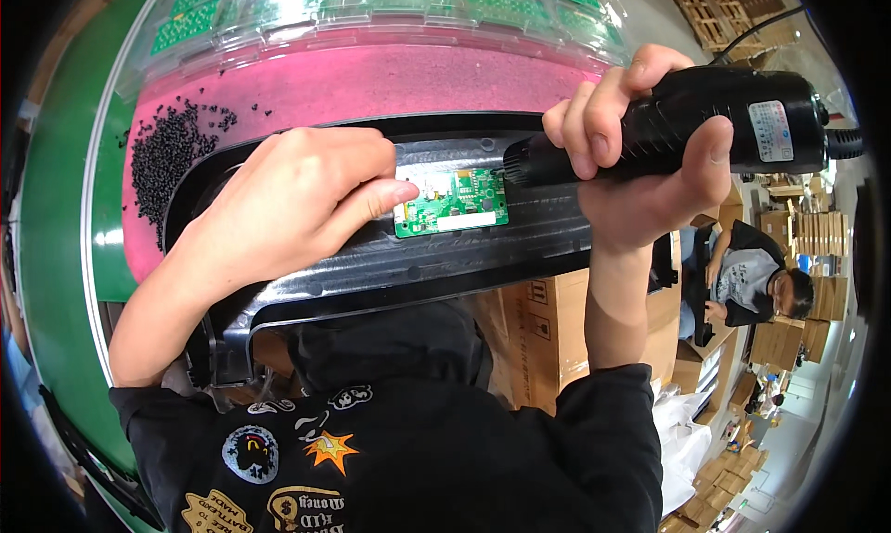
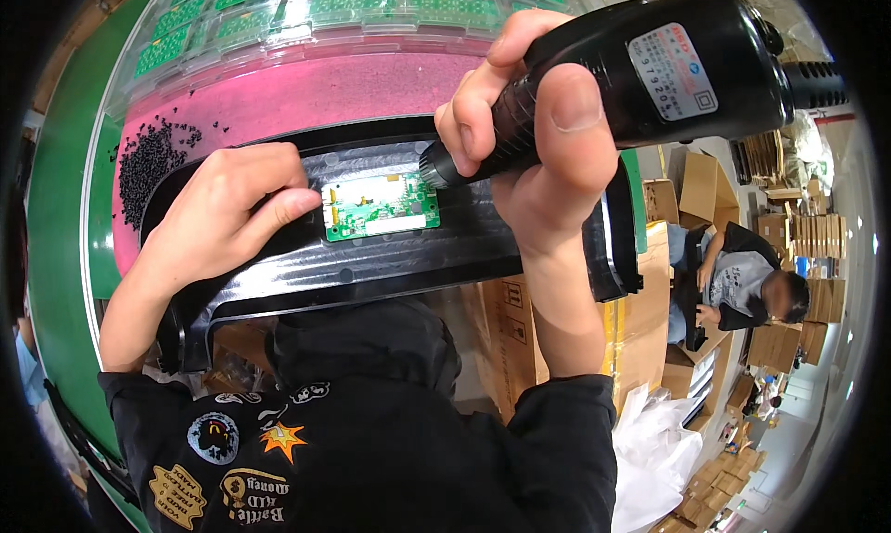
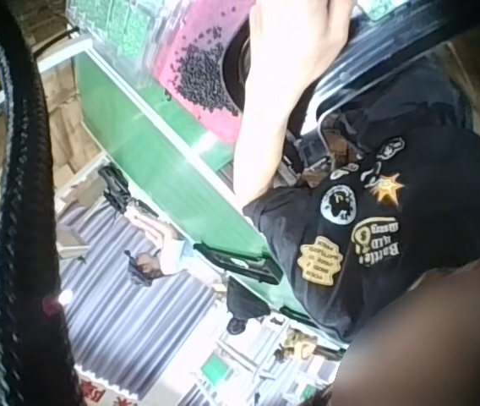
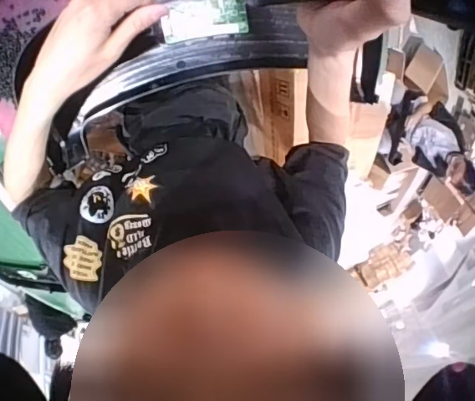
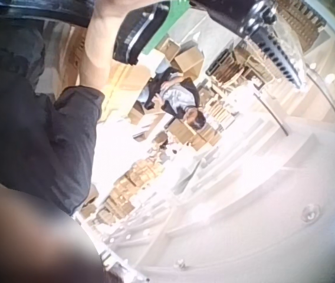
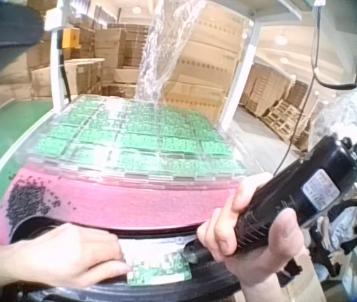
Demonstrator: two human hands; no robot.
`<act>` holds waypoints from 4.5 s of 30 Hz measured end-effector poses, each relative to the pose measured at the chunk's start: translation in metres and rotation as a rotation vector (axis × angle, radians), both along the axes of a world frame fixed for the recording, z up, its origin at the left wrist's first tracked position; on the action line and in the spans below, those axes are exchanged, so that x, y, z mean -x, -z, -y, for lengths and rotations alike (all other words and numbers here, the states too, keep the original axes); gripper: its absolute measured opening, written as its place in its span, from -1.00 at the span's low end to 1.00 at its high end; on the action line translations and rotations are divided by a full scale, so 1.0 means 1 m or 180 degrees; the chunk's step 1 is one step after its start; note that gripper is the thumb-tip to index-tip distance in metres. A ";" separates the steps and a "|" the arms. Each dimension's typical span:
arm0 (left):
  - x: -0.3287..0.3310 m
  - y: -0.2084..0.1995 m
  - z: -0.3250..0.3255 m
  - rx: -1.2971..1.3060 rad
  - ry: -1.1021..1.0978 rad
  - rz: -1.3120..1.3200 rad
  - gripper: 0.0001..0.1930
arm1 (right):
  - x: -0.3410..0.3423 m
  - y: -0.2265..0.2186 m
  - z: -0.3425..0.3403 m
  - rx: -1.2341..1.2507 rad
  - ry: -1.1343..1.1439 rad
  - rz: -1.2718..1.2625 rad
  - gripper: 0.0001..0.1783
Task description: Manually installing printed circuit boards into plastic housings using an electric screwdriver.
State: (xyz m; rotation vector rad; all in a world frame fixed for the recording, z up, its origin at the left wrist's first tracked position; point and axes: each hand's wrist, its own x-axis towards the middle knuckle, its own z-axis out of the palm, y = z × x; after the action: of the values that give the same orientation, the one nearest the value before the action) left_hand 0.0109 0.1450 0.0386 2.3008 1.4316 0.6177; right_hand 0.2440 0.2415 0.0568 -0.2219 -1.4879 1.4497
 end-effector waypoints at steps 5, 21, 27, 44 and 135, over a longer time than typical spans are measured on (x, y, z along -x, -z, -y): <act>0.002 0.011 -0.003 -0.0166 0.0462 0.0534 -0.80 | 0.001 -0.001 0.000 -0.0001 0.0061 0.0086 -0.32; 0.003 0.005 0.001 0.0671 0.0395 0.0294 -0.82 | 0.016 0.003 -0.010 -0.0379 0.0105 0.0690 -0.28; 0.004 0.005 -0.002 0.0724 0.0400 0.0177 -0.82 | 0.008 0.003 -0.005 -0.0424 -0.0585 -0.0337 -0.09; 0.005 0.011 0.003 -0.0862 0.0129 0.0848 -0.74 | 0.040 -0.038 0.038 0.0030 -0.0532 -0.0515 -0.36; 0.012 0.014 0.001 0.0206 0.0005 0.0339 -0.84 | 0.054 -0.004 0.068 0.0438 -0.0042 0.0235 -0.02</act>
State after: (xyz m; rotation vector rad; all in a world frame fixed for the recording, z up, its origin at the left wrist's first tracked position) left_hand -0.0009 0.1442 0.0248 2.1854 1.3801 0.6728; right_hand 0.1903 0.1737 0.0607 -0.3535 -1.4518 1.5712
